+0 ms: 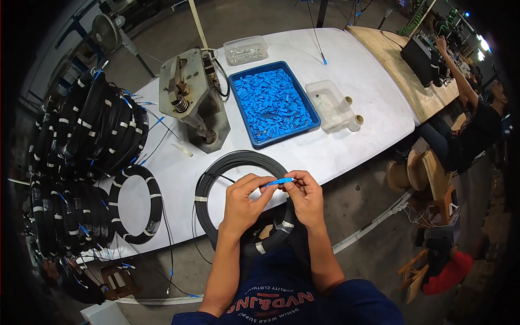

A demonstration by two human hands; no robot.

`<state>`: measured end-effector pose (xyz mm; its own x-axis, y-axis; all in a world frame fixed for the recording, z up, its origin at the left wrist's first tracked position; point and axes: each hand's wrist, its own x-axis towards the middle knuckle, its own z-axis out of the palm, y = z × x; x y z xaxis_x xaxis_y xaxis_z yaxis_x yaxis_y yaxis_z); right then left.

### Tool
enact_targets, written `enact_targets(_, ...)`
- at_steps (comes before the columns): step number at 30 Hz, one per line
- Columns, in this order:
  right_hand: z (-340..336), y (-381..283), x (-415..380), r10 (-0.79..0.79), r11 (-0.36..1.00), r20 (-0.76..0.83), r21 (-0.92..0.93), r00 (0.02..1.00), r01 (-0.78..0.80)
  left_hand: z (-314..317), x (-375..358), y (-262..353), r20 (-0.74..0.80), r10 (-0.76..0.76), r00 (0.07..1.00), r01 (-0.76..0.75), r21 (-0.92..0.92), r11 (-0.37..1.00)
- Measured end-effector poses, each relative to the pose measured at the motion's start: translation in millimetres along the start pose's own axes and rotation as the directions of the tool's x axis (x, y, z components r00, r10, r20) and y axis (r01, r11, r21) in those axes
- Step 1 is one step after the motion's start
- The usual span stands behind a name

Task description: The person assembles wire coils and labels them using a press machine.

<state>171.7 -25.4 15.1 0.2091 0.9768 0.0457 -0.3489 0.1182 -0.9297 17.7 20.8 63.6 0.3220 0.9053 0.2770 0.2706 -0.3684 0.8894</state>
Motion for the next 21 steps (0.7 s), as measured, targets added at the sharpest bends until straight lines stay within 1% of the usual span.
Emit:
enact_targets(2, 0, -2, 1, -0.004, 1.0, 0.014, -0.016, 1.0, 0.004, 0, 1, -3, -0.017, 0.033, 0.999, -0.033, 0.002, 0.999)
enact_targets(4, 0, -5, 2, -0.003, 0.999, 0.033, -0.037, 0.999, 0.005, -1, 1, -1, -0.003, 0.031, 1.0, -0.031, 0.002, 1.0)
enact_targets(7, 1, -5, 1, 0.001, 0.998, 0.021, -0.063, 1.0, 0.001, 1, 1, -3, 0.004, 0.032, 0.999, -0.032, -0.013, 0.999)
enact_targets(12, 1, -4, 3, -0.007, 1.0, 0.015, -0.016, 1.0, 0.008, -3, 1, 0, -0.008, 0.034, 0.999, -0.034, -0.032, 0.999)
enact_targets(14, 0, -6, 3, -0.011, 1.0, 0.007, 0.004, 1.0, 0.011, -9, 2, 5, 0.01, -0.062, 0.998, 0.062, -0.004, 0.998)
enact_targets(18, 1, -10, 1, 0.013, 1.0, 0.027, -0.027, 1.0, -0.012, -12, 1, 0, 0.021, -0.085, 0.996, 0.086, -0.023, 0.996)
enact_targets(20, 1, -12, 0, 0.023, 0.999, 0.031, -0.028, 0.999, -0.022, -11, 1, -2, -0.004, -0.053, 0.999, 0.053, -0.052, 0.997)
enact_targets(21, 0, -12, -1, 0.022, 0.996, 0.026, -0.086, 0.999, -0.02, -11, 1, -2, -0.004, -0.053, 0.999, 0.053, -0.053, 0.997)
